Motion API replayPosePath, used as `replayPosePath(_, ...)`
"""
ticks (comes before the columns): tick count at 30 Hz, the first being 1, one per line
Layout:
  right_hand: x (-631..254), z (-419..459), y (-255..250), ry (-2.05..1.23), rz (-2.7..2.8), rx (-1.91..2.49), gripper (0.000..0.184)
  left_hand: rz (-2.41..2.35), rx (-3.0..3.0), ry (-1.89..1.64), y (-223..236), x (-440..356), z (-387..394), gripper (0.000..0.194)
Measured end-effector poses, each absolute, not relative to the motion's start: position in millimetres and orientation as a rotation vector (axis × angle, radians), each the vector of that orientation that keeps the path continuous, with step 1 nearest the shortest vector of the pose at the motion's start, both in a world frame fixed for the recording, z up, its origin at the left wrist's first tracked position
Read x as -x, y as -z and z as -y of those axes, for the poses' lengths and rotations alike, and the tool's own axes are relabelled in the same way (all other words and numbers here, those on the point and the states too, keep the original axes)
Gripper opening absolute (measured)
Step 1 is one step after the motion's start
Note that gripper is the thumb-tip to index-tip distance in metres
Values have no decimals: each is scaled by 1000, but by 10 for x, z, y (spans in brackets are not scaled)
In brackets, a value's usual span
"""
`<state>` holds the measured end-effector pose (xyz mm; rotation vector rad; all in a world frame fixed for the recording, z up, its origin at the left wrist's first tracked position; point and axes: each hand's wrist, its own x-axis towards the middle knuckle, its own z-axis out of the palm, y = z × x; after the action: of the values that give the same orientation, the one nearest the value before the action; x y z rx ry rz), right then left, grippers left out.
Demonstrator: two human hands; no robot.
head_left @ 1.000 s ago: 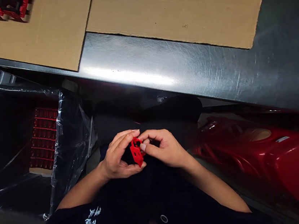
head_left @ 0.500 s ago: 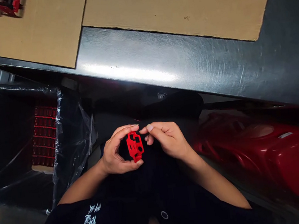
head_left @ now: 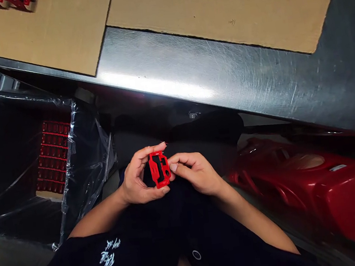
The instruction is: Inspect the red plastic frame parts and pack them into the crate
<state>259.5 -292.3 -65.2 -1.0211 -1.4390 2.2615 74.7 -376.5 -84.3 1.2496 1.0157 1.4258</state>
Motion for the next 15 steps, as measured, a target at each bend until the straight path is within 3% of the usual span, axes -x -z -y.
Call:
replayPosePath(8,-2641,2920,656,-2438,1338,755,19,-1033,-1271,-1398,848,-746,3772,93)
replayPosePath(15,-2620,2935,649,-2472,1271,784,21,-1039,-1293,-1378,887,-742,3764,94)
